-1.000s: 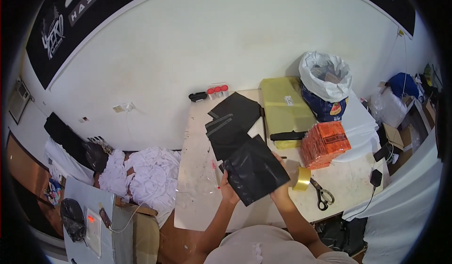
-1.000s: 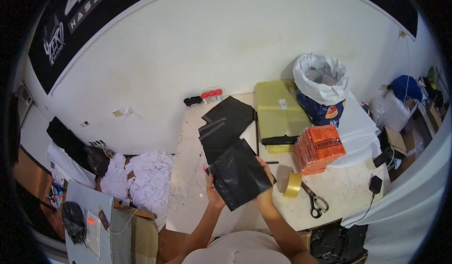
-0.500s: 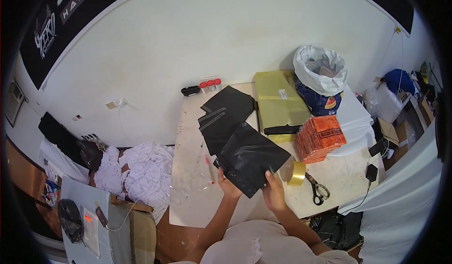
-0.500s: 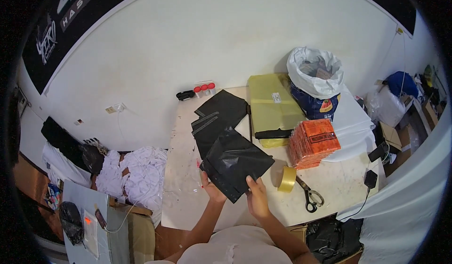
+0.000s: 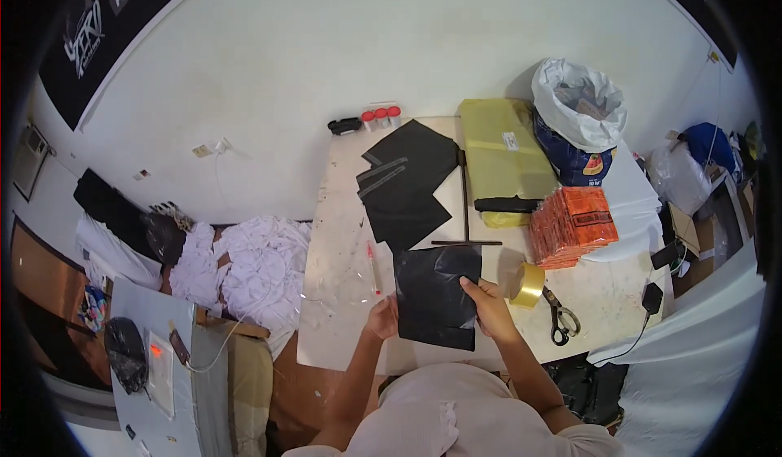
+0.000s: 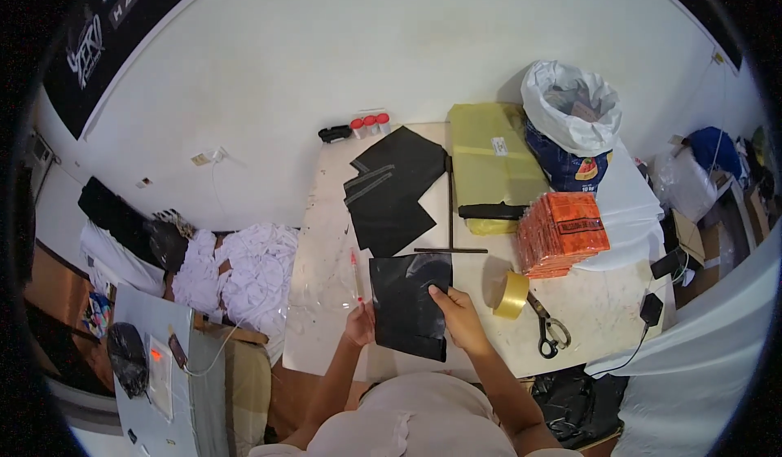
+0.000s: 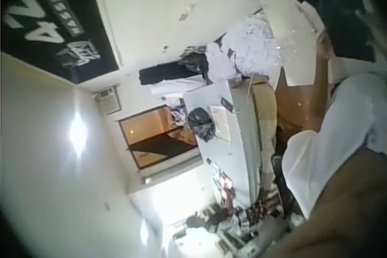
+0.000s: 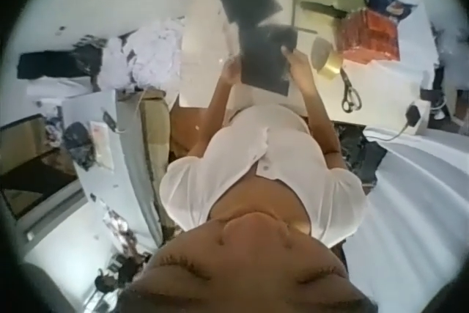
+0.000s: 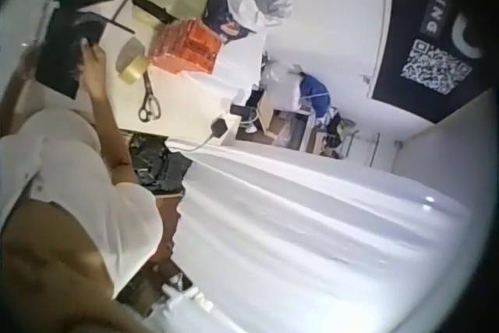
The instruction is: Packaging small items into black plastic bags and sealing them with tape.
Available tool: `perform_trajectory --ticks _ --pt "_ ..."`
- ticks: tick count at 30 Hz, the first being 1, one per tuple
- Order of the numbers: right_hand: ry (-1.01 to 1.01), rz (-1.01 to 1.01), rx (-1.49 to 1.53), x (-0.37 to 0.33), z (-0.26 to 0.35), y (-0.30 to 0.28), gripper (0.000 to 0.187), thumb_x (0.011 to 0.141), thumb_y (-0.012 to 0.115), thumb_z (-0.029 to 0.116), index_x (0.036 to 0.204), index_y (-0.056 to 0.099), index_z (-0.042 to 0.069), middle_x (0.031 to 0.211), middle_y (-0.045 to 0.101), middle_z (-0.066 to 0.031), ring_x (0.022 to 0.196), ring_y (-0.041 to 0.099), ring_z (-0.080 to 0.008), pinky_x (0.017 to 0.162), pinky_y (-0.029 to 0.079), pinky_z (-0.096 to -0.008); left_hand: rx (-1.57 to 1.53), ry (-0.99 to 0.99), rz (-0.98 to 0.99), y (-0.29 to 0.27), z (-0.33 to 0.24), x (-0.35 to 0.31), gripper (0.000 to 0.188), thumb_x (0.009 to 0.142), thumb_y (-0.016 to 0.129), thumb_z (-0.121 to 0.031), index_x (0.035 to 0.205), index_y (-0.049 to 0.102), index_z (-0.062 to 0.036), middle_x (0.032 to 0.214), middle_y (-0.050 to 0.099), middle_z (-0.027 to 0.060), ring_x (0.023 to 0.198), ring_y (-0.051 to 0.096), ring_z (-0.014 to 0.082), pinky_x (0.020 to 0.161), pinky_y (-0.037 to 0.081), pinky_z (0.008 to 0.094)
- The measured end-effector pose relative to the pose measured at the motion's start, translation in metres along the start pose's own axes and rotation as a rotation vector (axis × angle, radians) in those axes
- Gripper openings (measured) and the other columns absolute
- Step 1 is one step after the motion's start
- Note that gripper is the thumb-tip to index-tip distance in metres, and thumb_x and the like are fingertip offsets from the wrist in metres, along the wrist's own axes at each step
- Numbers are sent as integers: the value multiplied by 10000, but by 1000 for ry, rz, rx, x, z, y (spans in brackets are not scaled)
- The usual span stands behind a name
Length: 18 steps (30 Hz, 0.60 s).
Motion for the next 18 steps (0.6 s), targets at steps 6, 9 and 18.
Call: perform_trajectory --ticks 6,9,18 --pt "62 75 169 -4 -24 -10 248 912 547 203 987 610 -26 894 640 -33 783 582 -87 725 454 -212 200 -233 -418 28 8 3 534 885 539 -381 1282 434 -39 1251 521 115 1139 516 246 974 404 410" --pt "105 79 104 -4 -39 -21 228 895 573 178 988 614 -26 901 645 -33 791 589 -98 745 458 -214 221 -276 -520 17 13 -5 532 875 562 -367 1279 436 -43 1242 529 109 1121 526 240 968 405 406" --pt "-18 -195 177 -8 -29 -43 535 816 644 129 1284 410 16 967 608 -71 831 607 -133 730 493 -257 216 -298 -532 3 29 -16 513 880 549 -355 1278 442 -49 1236 536 121 1142 512 257 1000 368 416"
Point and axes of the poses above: each hand's wrist, its own x-axis towards the middle knuckle, its own y-axis out of the palm, z = x × y, the point moved 7 cm from there along x, towards the middle knuckle
